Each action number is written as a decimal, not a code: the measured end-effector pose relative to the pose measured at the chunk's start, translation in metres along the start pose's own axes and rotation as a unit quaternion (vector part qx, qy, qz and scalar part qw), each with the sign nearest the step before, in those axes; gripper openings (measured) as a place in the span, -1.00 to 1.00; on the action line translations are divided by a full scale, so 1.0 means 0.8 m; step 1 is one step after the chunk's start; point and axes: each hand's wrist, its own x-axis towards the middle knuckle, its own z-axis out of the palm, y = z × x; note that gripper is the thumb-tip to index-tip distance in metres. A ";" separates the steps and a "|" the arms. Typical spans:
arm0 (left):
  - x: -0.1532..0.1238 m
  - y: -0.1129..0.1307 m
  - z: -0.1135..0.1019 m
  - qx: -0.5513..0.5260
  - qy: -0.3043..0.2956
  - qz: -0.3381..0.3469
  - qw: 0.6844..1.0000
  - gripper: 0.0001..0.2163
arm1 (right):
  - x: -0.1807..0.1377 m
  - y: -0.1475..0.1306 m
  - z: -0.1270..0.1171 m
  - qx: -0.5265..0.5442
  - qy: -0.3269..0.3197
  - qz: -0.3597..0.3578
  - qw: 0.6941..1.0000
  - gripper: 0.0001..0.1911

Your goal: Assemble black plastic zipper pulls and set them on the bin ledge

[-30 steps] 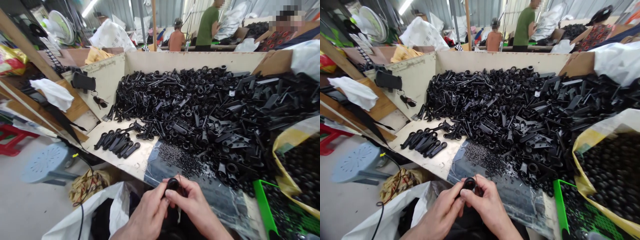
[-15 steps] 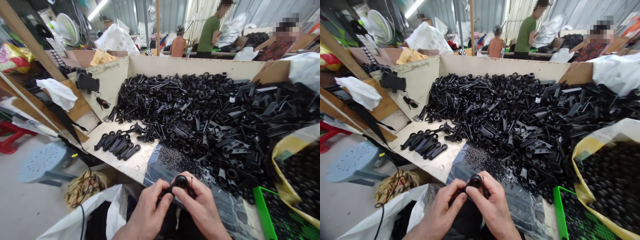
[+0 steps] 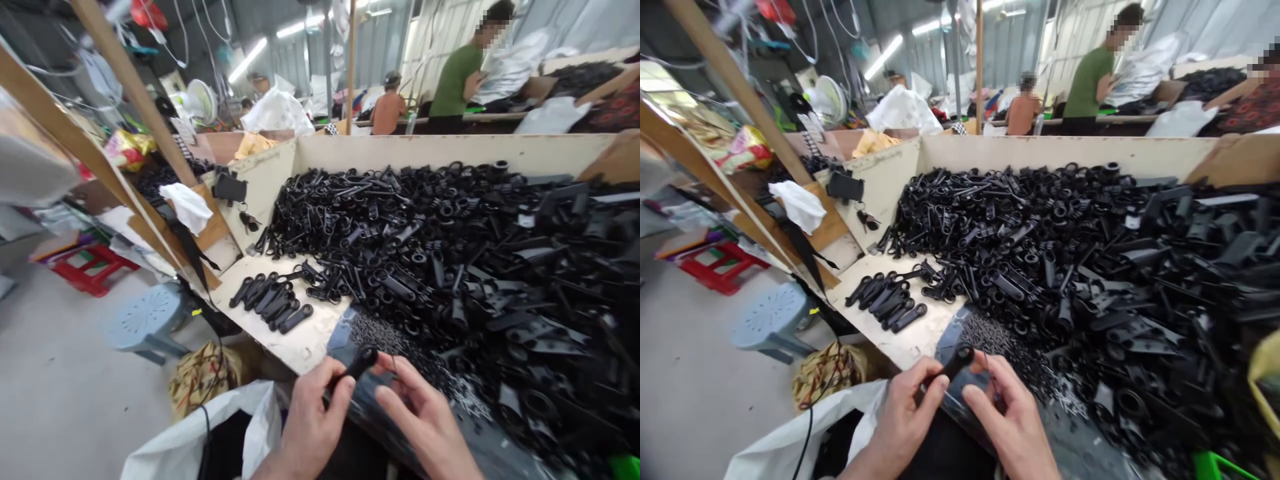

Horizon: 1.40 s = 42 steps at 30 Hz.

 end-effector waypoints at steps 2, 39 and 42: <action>0.009 -0.015 -0.025 0.113 0.110 0.028 0.987 -0.83 | 0.009 0.000 -0.013 -0.037 0.009 -0.026 0.999 -0.55; 0.026 0.004 0.039 -0.468 -0.074 -0.333 0.815 -0.52 | 0.112 -0.025 -0.057 -0.538 0.031 -0.080 0.839 -0.76; 0.025 0.009 0.035 -0.520 -0.117 -0.367 0.762 -0.60 | 0.125 -0.020 -0.051 -0.580 0.027 -0.062 0.812 -0.80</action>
